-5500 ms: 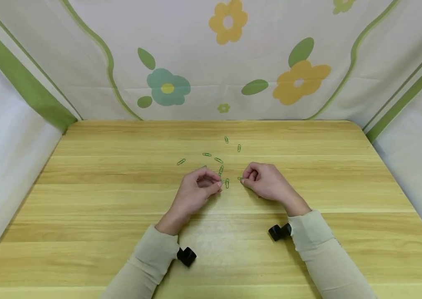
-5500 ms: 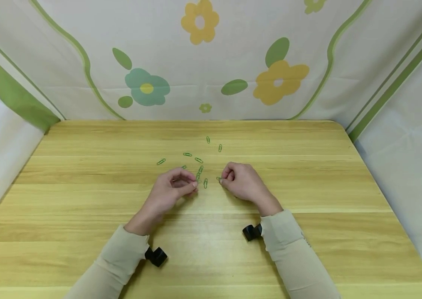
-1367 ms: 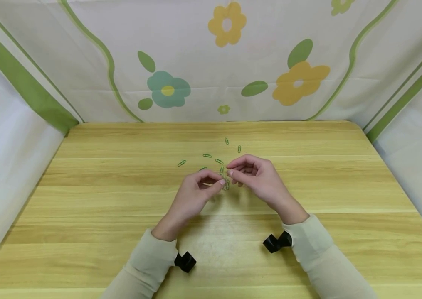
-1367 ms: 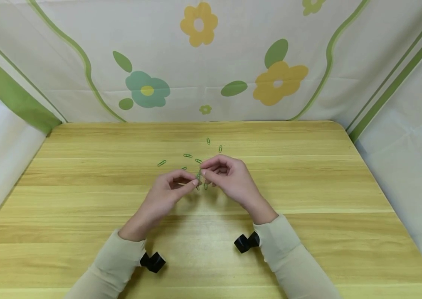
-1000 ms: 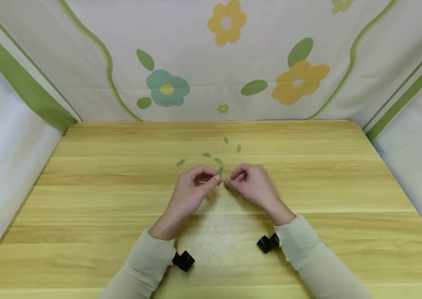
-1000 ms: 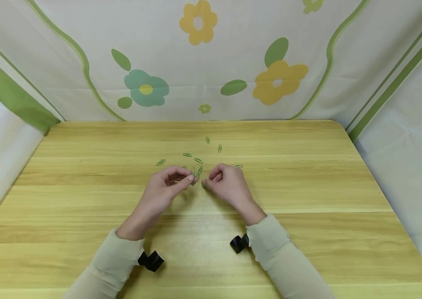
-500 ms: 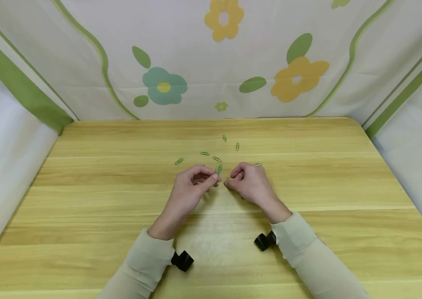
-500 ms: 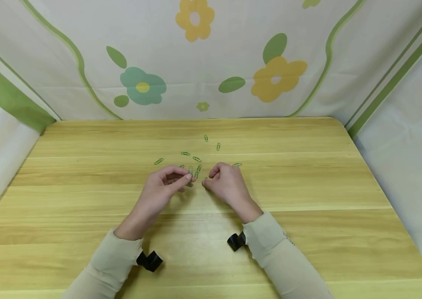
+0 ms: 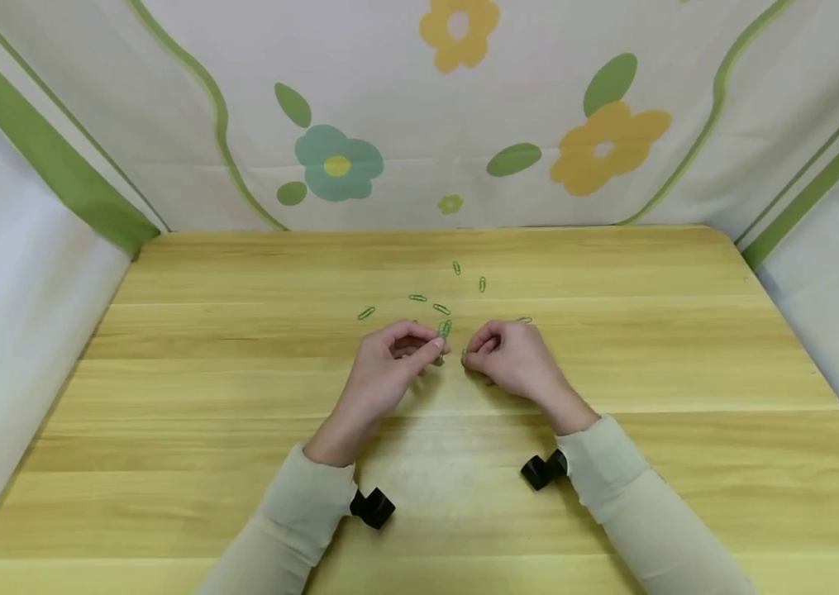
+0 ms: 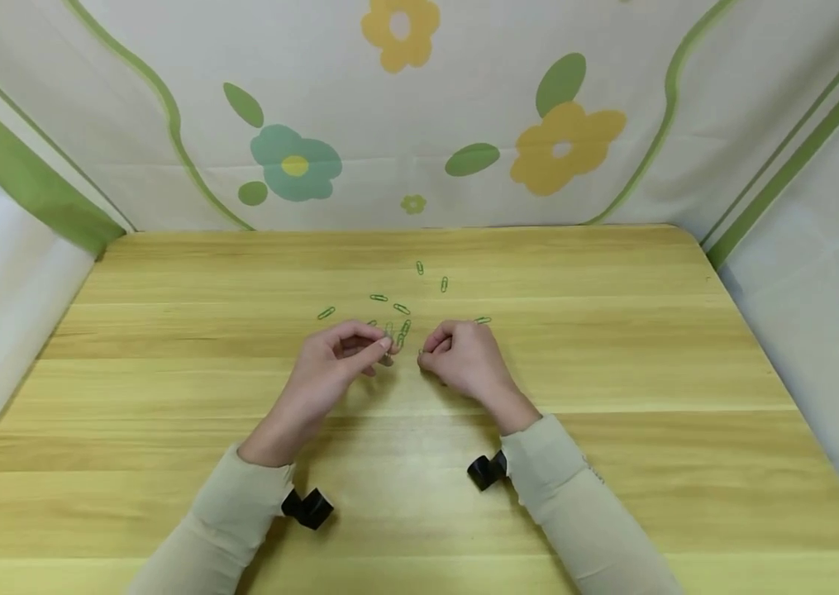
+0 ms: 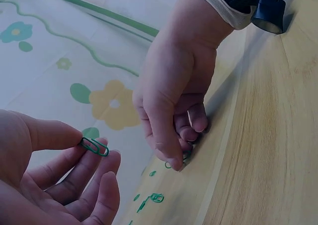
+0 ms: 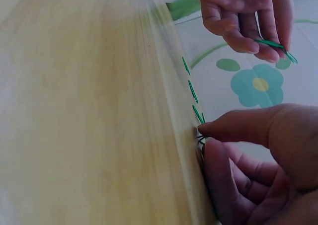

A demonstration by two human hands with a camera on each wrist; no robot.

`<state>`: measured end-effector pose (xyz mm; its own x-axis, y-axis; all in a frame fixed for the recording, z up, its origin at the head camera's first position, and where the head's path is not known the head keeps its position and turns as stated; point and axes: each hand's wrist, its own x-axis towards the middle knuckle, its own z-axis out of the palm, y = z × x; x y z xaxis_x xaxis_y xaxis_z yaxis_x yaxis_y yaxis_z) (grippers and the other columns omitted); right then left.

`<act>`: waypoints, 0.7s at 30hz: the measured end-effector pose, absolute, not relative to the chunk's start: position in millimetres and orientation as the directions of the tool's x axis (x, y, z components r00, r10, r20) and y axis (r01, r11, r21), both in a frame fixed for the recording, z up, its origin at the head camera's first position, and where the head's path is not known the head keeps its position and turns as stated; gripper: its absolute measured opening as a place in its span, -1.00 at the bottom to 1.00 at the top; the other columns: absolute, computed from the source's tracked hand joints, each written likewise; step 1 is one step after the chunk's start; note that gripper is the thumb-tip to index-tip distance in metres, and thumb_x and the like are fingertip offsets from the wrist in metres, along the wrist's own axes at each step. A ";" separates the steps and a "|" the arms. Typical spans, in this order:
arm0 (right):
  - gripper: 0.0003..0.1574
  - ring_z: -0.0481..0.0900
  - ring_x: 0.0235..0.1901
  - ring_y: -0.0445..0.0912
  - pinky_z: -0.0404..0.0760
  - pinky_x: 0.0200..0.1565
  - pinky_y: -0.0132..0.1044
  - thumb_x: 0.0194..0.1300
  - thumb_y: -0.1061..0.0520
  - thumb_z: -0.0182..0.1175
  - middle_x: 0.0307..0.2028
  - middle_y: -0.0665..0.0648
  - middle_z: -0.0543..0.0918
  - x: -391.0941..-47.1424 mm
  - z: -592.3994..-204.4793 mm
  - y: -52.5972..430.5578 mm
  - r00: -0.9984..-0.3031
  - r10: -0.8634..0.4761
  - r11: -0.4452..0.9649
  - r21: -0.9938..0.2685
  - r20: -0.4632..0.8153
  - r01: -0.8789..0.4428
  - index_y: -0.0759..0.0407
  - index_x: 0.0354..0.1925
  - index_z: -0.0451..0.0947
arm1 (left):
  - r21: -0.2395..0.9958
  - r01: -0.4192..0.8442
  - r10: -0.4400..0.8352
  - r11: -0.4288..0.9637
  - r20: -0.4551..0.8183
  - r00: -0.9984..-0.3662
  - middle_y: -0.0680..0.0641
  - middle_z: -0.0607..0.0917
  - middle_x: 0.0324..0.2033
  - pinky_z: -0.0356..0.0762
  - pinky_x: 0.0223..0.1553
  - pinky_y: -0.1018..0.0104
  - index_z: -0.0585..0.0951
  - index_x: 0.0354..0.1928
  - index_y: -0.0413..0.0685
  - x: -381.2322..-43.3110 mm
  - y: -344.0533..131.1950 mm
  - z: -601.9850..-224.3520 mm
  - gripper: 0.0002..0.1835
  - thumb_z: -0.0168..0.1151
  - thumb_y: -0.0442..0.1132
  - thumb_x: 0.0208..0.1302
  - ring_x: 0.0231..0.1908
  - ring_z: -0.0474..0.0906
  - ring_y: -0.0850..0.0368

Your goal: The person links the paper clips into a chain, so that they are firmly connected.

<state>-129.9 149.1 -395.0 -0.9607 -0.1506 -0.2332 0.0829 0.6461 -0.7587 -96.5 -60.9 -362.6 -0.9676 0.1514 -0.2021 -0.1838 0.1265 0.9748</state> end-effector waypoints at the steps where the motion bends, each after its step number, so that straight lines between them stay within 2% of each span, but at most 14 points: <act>1: -0.85 0.72 -0.53 -0.09 0.65 -0.42 -0.24 0.37 0.06 0.44 -0.40 0.09 0.78 -130.7 -394.7 150.6 -0.961 -0.154 0.642 -0.763 -0.231 0.080 0.12 -0.21 0.73 | 0.975 -0.182 0.153 0.123 -0.200 -0.968 -0.15 0.86 -0.06 0.70 -0.05 0.12 0.76 -0.02 -0.09 -96.9 -60.4 -362.4 -0.86 0.38 -0.21 0.51 -0.05 0.71 -0.18; 8: -0.78 0.76 -0.43 -0.07 0.81 -0.29 -0.21 0.44 0.05 0.42 -0.25 0.18 0.78 -136.5 -397.4 158.4 -0.956 -0.163 0.534 -0.837 -0.243 0.121 0.18 -0.11 0.73 | 0.979 -0.176 0.163 0.108 -0.192 -0.968 -0.14 0.85 -0.08 0.70 -0.03 0.12 0.75 -0.01 -0.11 -99.8 -58.7 -360.6 -0.84 0.37 -0.20 0.52 -0.07 0.73 -0.09; 12: -0.73 0.79 -0.36 -0.10 0.84 -0.21 -0.25 0.48 0.12 0.40 -0.18 0.22 0.80 -138.6 -402.3 158.5 -0.950 -0.160 0.355 -0.913 -0.269 0.198 0.29 -0.01 0.67 | 0.974 -0.192 0.145 0.117 -0.208 -0.967 -0.15 0.85 -0.09 0.69 -0.10 0.17 0.75 -0.03 -0.12 -100.1 -60.2 -363.3 -0.86 0.37 -0.22 0.52 -0.11 0.74 -0.07; 17: -0.67 0.86 -0.22 -0.09 0.84 -0.03 -0.22 0.49 0.30 0.33 -0.12 0.22 0.80 -136.1 -406.3 153.9 -0.945 -0.197 0.089 -0.965 -0.261 0.248 0.46 0.13 0.57 | 0.966 -0.225 0.117 0.124 -0.240 -0.964 -0.14 0.84 -0.11 0.69 -0.14 0.21 0.76 -0.03 -0.13 -100.1 -61.5 -369.0 -0.87 0.37 -0.25 0.51 -0.14 0.73 -0.03; 21: -0.58 0.87 -0.15 -0.09 0.82 0.04 -0.21 0.47 0.40 0.29 -0.08 0.20 0.81 -133.3 -407.7 150.5 -0.944 -0.233 -0.022 -0.969 -0.234 0.246 0.52 0.22 0.51 | 0.964 -0.242 0.095 0.111 -0.253 -0.963 -0.12 0.83 -0.14 0.71 -0.13 0.22 0.76 -0.02 -0.15 -100.9 -60.7 -376.3 -0.87 0.37 -0.27 0.50 -0.15 0.74 -0.01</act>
